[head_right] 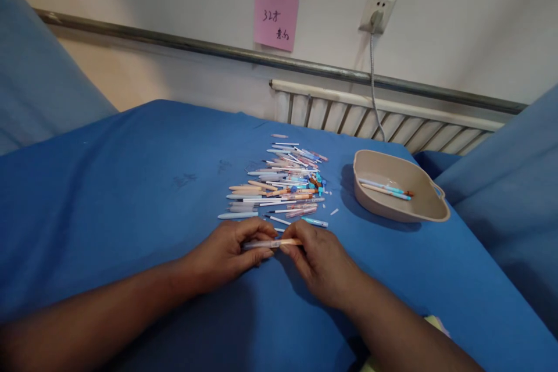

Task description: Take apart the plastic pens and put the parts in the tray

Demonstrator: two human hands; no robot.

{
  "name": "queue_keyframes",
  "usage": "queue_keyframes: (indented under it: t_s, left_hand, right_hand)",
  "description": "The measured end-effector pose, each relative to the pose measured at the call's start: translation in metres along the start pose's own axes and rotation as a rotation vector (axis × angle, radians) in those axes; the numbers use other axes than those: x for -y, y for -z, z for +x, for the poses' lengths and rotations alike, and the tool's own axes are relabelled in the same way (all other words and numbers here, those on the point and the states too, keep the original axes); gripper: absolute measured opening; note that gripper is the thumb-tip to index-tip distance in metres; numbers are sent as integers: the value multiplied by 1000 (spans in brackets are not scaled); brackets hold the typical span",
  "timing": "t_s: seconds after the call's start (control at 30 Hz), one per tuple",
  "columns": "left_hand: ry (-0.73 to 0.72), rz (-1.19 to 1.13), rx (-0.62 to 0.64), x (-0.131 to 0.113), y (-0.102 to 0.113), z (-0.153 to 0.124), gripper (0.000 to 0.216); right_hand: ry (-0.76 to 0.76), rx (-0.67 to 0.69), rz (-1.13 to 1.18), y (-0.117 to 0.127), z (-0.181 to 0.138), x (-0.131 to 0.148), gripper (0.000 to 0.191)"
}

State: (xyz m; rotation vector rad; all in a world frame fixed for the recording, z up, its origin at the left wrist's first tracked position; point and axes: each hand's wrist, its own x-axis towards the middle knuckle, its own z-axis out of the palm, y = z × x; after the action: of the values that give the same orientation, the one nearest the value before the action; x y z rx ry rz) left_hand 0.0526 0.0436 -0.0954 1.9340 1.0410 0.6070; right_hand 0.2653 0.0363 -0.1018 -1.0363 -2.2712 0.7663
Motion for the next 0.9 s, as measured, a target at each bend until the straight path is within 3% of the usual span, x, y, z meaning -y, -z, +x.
queue_keyframes:
  t_s: [0.33,0.6,0.9]
  left_hand:
    - [-59,182,-47,-4,-3,-5,15]
    - [-28,199,-27,-8,0,-5,14]
    - [-19,169,-31,-7,0,-4,13]
  right_hand:
    - [-48,12,-38,0,1,0,25]
    - [-26,-26,106,-1,1,3,5]
    - [3,-46,26,-1,0,2,9]
